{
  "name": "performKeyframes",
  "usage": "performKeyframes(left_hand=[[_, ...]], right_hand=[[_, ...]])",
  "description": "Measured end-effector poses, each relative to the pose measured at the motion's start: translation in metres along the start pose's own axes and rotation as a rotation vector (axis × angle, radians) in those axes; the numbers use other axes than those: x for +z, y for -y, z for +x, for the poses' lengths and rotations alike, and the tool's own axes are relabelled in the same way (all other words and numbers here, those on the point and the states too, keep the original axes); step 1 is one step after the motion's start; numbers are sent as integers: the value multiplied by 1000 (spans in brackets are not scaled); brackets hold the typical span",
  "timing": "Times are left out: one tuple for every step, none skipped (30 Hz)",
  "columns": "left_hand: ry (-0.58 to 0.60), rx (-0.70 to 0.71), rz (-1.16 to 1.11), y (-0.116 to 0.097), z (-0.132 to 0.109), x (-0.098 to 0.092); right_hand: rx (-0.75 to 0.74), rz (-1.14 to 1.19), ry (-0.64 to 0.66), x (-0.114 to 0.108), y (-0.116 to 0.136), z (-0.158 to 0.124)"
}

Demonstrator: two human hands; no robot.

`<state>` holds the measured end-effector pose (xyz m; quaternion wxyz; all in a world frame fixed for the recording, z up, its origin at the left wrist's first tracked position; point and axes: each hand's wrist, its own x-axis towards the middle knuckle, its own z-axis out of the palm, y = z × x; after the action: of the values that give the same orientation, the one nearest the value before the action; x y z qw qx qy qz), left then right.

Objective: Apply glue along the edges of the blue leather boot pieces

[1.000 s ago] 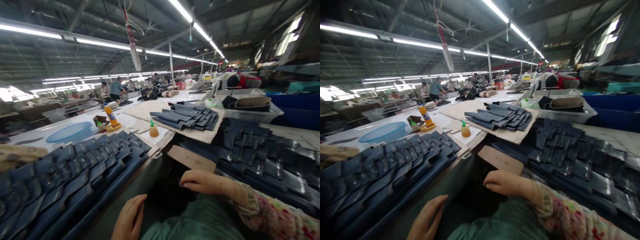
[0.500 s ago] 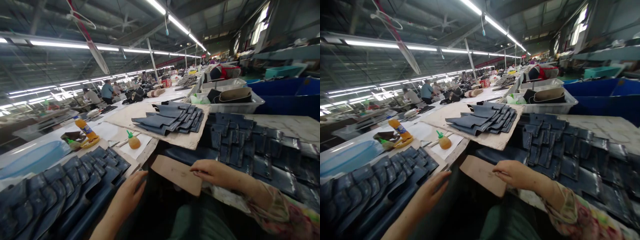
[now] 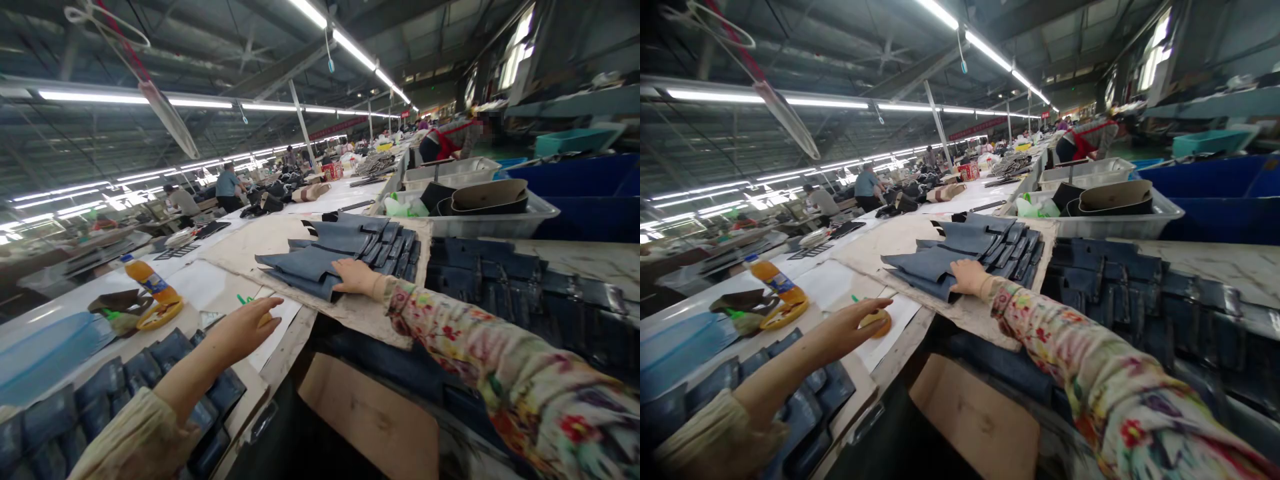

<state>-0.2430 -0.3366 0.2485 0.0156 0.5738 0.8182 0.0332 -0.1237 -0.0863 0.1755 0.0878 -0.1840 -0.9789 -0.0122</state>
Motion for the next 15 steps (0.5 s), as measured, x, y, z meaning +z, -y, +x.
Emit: performKeyframes(left_hand=[[22,0,18,1,13,2],[40,1,34,2,27,6],[48,3,51,4,41,9],[48,6,68,6,55,13],[40,9,82,8,69,16],[18,7,92,10,83,19],[-18,-1,100,12,98,20],[-64,-10,104,13,112,21],[-114,-20,105,13,127,21],[-162,-29,104,12,140,20],[-214,-39,102,10,154,19],[-259,-47,98,7,166,17],[-289,-52,91,3,177,16],[-311,-58,84,-1,186,13],[-323,-61,77,-6,193,11]], right_hand=[[-3,0,-8,4,6,10],[-9,-1,-16,7,12,20],[-18,-3,-24,9,16,28],[-30,-6,-34,9,19,36],[-44,-8,-46,8,21,42],[-58,-10,-60,5,20,48],[-68,-11,-77,0,19,54],[-69,-13,-98,-7,15,59],[-63,-14,-129,-13,11,63],[-55,-14,-170,-21,6,66],[-51,-13,-216,-28,1,68],[-55,-10,-260,-34,-4,68],[-61,-5,-293,-39,-9,67],[-66,3,-315,-44,-12,64],[-61,12,-340,-49,-14,59]])
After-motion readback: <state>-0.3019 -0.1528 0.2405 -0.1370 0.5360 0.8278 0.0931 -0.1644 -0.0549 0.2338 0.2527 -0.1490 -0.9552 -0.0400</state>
